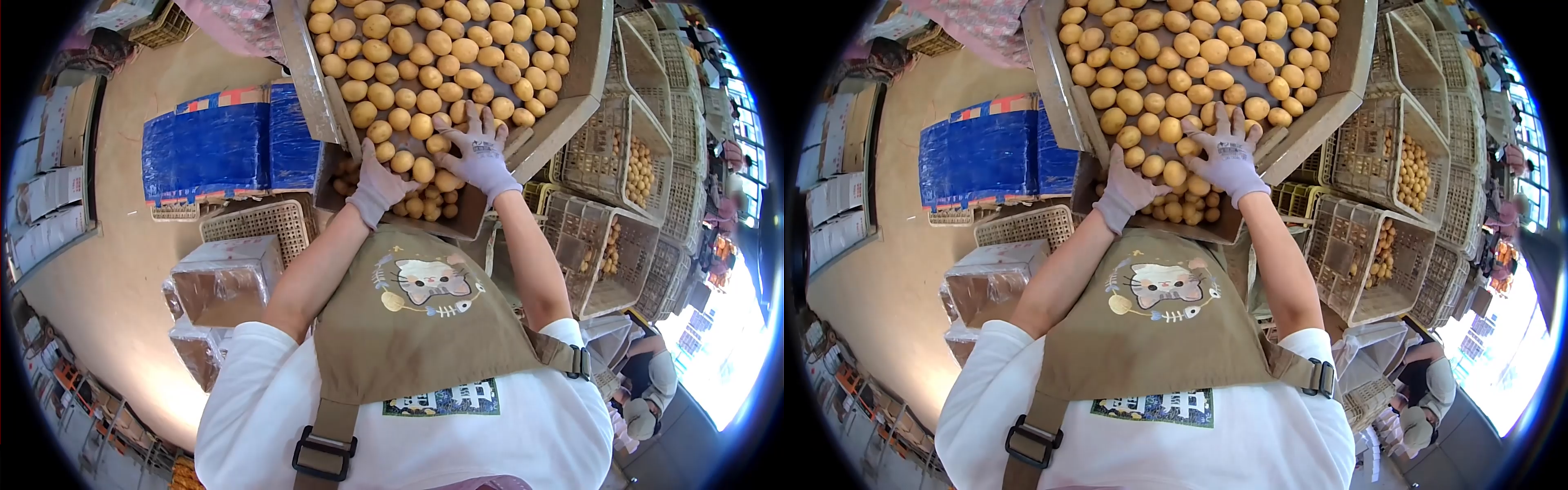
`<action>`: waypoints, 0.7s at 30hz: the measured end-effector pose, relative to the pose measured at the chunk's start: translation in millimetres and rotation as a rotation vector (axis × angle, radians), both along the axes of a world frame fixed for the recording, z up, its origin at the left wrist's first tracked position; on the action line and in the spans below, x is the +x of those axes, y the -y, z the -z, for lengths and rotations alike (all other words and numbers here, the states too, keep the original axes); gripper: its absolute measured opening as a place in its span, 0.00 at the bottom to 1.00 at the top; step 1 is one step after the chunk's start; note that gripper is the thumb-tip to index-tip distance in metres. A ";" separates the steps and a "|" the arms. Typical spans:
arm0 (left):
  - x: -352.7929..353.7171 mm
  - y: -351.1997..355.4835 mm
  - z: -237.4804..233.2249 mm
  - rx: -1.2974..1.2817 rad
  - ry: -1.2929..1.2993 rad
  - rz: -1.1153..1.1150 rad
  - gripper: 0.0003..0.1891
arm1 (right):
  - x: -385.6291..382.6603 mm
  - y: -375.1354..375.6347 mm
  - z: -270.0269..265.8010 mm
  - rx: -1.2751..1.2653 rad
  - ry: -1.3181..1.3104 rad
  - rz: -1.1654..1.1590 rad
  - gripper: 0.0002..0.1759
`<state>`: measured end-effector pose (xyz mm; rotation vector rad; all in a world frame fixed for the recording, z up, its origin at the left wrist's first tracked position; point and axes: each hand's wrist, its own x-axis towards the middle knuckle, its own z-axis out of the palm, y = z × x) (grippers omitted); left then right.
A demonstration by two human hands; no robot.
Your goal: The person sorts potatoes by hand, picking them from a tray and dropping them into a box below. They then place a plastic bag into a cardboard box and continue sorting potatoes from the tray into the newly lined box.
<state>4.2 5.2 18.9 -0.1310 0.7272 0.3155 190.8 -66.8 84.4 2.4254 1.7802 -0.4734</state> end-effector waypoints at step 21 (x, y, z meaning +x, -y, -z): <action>4.0 8.6 2.2 -0.084 0.141 -0.124 0.43 | 63.3 -95.2 -8.0 0.738 -0.929 0.469 0.30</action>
